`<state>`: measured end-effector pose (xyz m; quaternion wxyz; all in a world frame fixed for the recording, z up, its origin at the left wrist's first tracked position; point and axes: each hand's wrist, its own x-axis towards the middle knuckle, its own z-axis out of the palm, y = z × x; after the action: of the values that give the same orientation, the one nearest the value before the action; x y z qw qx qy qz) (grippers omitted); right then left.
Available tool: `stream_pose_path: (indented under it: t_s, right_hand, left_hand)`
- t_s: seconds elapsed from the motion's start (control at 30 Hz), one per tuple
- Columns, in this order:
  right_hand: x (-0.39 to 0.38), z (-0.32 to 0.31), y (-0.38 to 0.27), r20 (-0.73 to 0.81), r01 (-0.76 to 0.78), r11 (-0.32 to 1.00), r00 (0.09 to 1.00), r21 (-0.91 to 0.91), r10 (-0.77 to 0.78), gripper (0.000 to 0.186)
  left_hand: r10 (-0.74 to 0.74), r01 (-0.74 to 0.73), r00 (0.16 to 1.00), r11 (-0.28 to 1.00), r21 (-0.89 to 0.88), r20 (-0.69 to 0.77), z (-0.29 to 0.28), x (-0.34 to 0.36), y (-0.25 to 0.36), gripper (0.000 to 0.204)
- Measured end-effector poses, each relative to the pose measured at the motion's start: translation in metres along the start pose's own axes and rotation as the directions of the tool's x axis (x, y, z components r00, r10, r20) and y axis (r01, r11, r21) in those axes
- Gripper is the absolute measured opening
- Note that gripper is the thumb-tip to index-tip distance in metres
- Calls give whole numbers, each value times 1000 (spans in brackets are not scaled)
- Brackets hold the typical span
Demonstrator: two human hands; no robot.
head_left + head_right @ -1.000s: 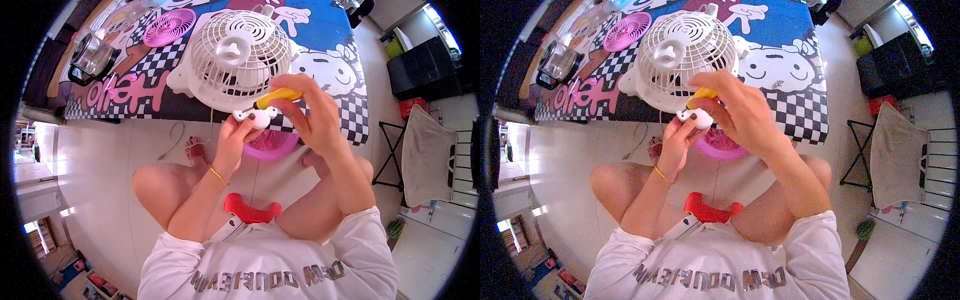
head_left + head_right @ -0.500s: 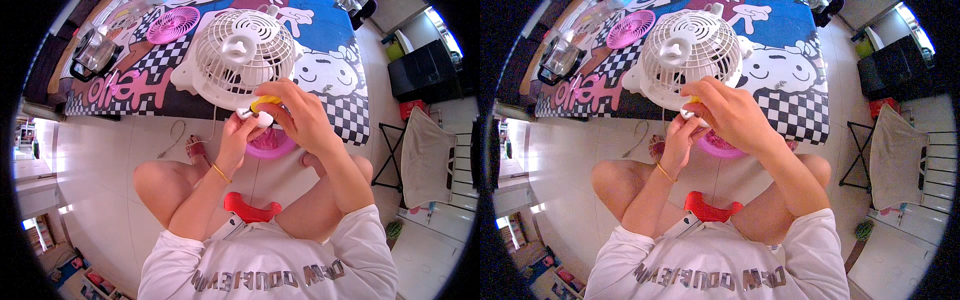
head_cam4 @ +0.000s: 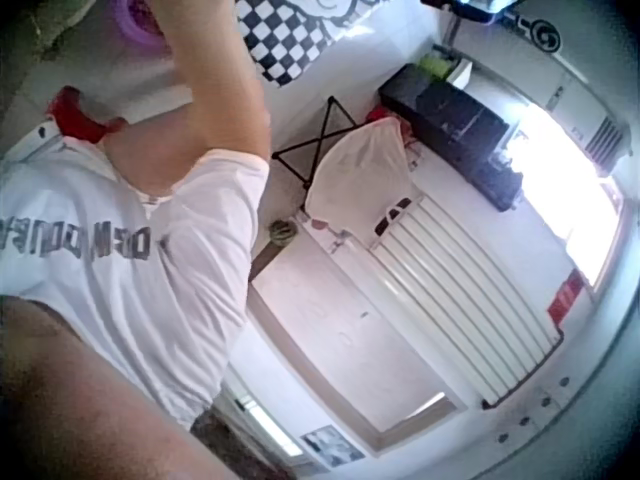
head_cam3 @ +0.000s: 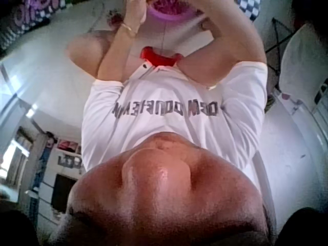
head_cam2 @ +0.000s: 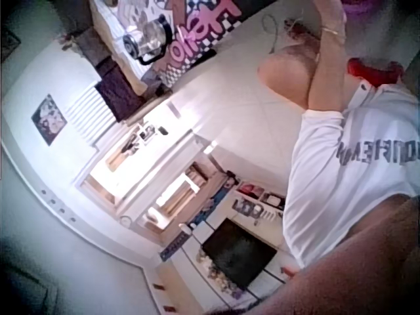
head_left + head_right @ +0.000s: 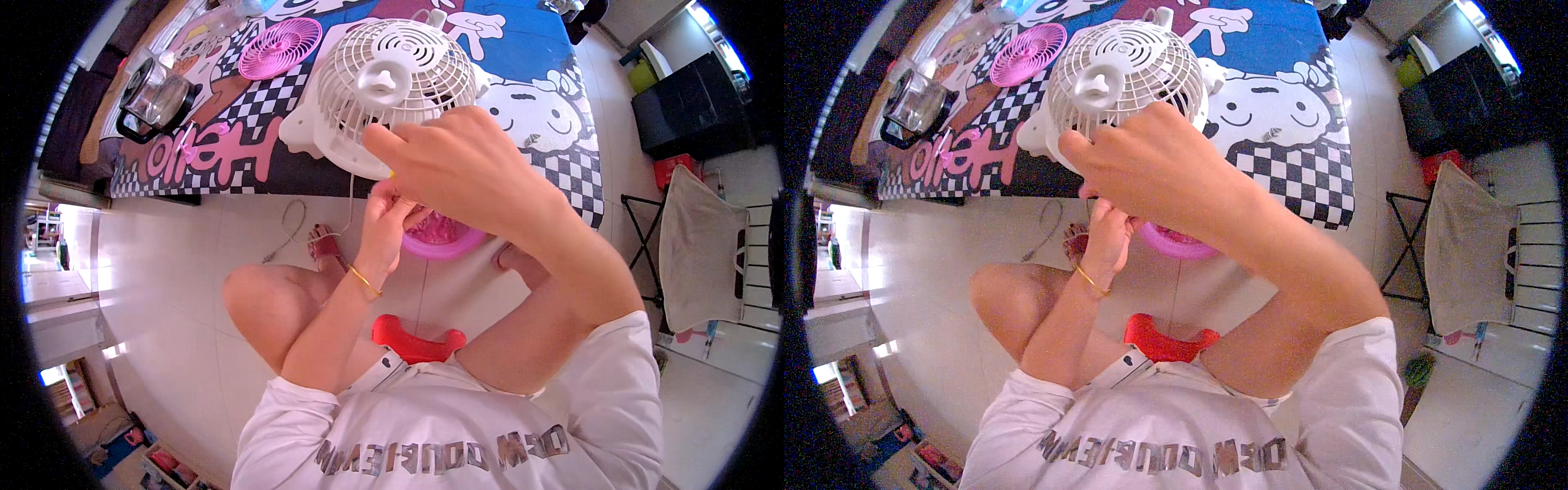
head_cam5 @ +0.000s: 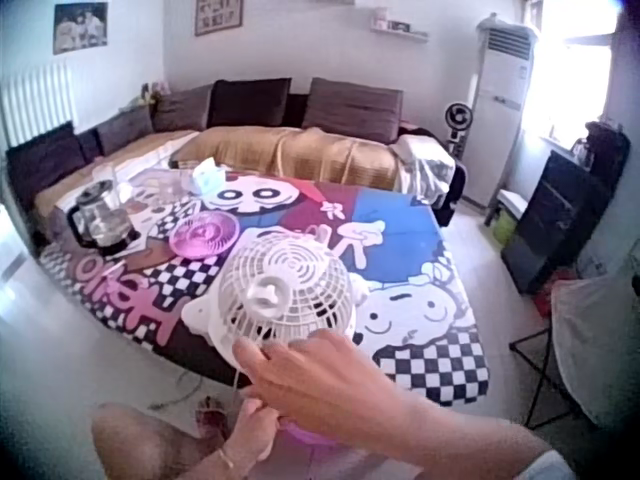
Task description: The person uses a screwdriver to remove screws from the back casing of a small white fan while holding the device by hand. The person then pulls the plastic casing pieces apart.
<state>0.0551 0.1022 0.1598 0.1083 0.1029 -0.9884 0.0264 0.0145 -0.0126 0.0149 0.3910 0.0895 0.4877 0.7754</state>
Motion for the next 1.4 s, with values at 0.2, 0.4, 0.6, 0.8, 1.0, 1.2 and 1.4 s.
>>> stream_pose_path:
  t_s: [0.2, 0.4, 0.6, 0.8, 1.0, 1.2, 1.4]
  right_hand:
    - [-1, 4, 13, -122, 158, 970, 976, -184, -182, 25]
    - [5, -10, 8, 81, 201, 979, 977, -42, -197, 23]
    - [6, -12, 4, 155, 100, 992, 984, -76, -88, 24]
    - [4, -12, 7, -67, 213, 968, 972, -132, -224, 28]
    - [9, -13, 6, 5, 124, 987, 992, -101, -124, 30]
    - [15, -13, 4, 103, 91, 977, 992, -194, -72, 37]
    - [11, 5, 6, -116, 128, 948, 979, -290, -168, 32]
  left_hand:
    - [0, 2, 996, 1000, -23, 88, -2, 5, 1, 23]
    - [-15, 15, 998, 1000, 0, 64, -3, 3, 2, 24]
    - [-11, 12, 999, 999, -30, 47, 2, 2, 3, 26]
    - [5, -1, 995, 999, -43, 96, 1, 2, 5, 29]
    - [-3, 6, 997, 1000, -31, 75, -4, 6, -2, 29]
    - [0, 0, 999, 1000, -9, 50, -5, 9, -6, 23]
    - [-9, 11, 998, 999, -32, 57, -1, 5, 0, 26]
